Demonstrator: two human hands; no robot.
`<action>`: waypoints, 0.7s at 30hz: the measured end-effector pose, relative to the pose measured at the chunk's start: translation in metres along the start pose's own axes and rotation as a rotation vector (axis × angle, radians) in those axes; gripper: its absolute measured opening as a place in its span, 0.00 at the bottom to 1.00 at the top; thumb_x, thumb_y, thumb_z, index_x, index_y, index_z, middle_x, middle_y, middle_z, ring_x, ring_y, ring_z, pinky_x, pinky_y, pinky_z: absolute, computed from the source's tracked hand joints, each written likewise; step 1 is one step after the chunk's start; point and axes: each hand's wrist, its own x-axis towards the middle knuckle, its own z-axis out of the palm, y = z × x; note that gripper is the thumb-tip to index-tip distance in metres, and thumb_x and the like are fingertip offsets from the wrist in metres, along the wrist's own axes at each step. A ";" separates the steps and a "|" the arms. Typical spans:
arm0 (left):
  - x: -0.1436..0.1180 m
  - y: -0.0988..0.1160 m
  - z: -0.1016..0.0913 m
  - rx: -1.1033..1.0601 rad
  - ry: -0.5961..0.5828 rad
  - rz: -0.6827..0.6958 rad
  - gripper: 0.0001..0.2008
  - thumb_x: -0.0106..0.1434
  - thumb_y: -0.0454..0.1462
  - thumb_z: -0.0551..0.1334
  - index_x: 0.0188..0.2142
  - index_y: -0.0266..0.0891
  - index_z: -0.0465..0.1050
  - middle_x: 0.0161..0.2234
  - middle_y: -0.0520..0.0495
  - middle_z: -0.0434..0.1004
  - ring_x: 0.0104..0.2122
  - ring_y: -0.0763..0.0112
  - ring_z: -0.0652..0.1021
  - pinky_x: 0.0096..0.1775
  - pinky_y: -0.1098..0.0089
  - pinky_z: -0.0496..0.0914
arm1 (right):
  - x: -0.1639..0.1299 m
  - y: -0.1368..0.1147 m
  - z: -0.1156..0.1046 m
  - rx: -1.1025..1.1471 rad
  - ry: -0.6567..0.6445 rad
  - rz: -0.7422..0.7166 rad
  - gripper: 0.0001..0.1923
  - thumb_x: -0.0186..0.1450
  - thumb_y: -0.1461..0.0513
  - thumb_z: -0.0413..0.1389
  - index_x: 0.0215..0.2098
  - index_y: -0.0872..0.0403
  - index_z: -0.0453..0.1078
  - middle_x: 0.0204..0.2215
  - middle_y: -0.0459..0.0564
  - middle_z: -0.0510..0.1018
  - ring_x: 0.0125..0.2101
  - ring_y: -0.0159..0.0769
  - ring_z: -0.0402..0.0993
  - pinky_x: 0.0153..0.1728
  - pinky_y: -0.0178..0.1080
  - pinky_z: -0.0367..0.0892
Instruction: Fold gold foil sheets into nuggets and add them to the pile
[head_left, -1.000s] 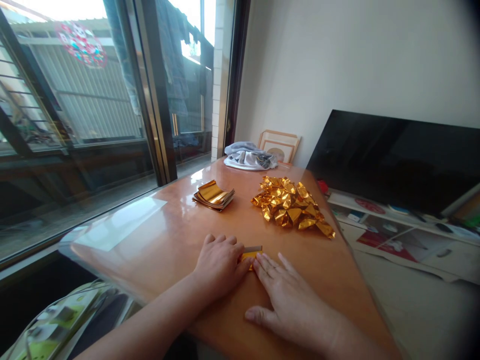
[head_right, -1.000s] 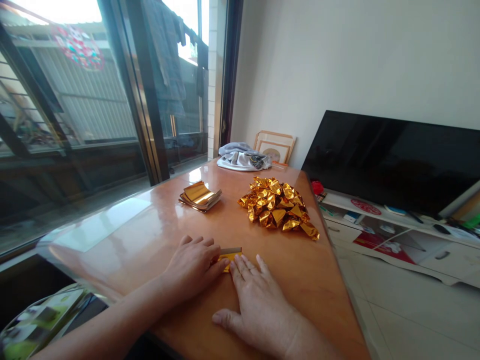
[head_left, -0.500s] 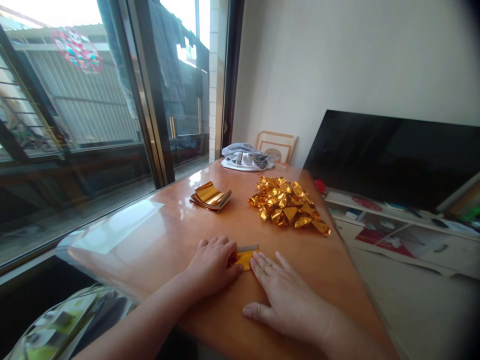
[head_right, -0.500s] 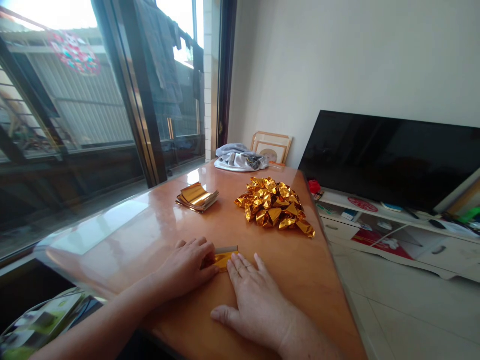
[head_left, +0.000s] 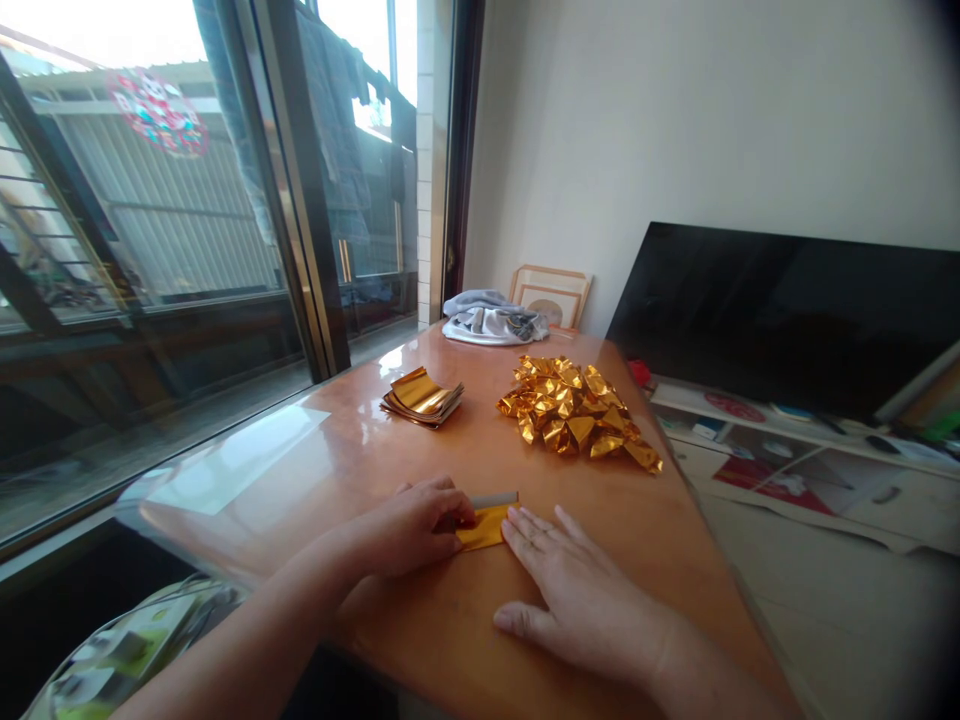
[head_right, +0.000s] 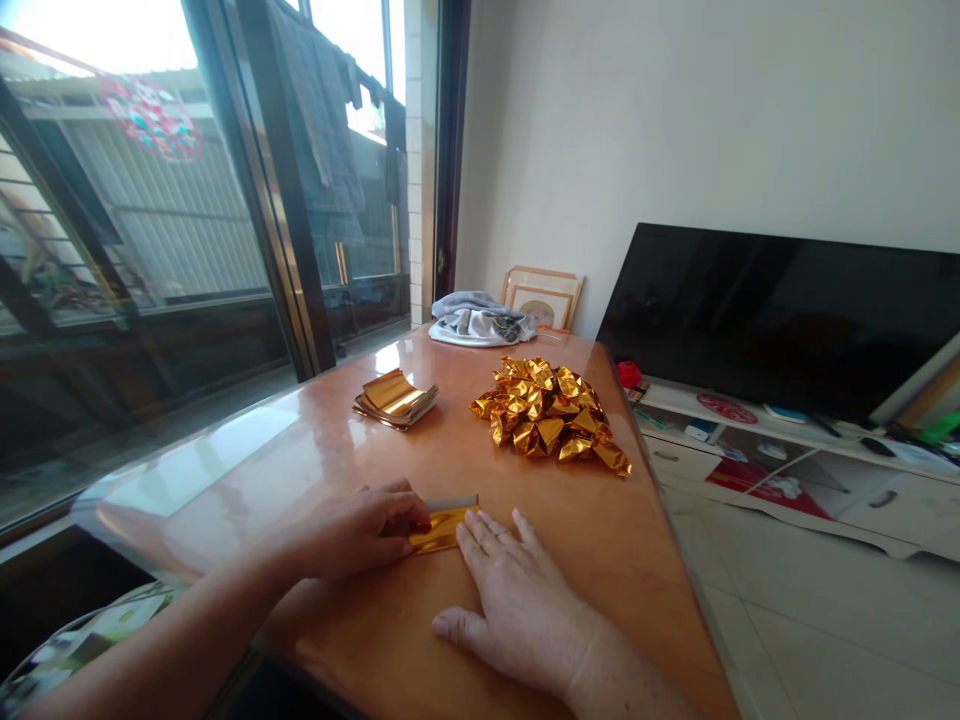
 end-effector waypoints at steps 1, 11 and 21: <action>0.000 0.001 -0.001 0.003 -0.003 -0.002 0.15 0.60 0.37 0.61 0.47 0.46 0.76 0.45 0.49 0.73 0.42 0.64 0.76 0.44 0.67 0.69 | 0.000 0.001 0.000 0.001 0.006 -0.005 0.44 0.68 0.40 0.52 0.73 0.53 0.50 0.72 0.55 0.49 0.72 0.49 0.43 0.71 0.55 0.32; -0.002 0.000 0.002 0.023 0.020 -0.006 0.16 0.58 0.35 0.60 0.45 0.47 0.77 0.46 0.49 0.75 0.43 0.63 0.76 0.44 0.68 0.69 | -0.001 0.007 -0.001 -0.028 0.021 0.011 0.39 0.70 0.42 0.50 0.72 0.53 0.53 0.71 0.57 0.52 0.71 0.48 0.46 0.70 0.58 0.29; -0.002 0.006 -0.002 0.041 0.021 -0.010 0.13 0.59 0.35 0.60 0.44 0.47 0.77 0.44 0.50 0.76 0.42 0.65 0.77 0.43 0.68 0.68 | 0.006 0.021 -0.011 -0.121 0.236 0.116 0.32 0.73 0.46 0.47 0.67 0.54 0.63 0.67 0.59 0.64 0.69 0.50 0.53 0.69 0.61 0.34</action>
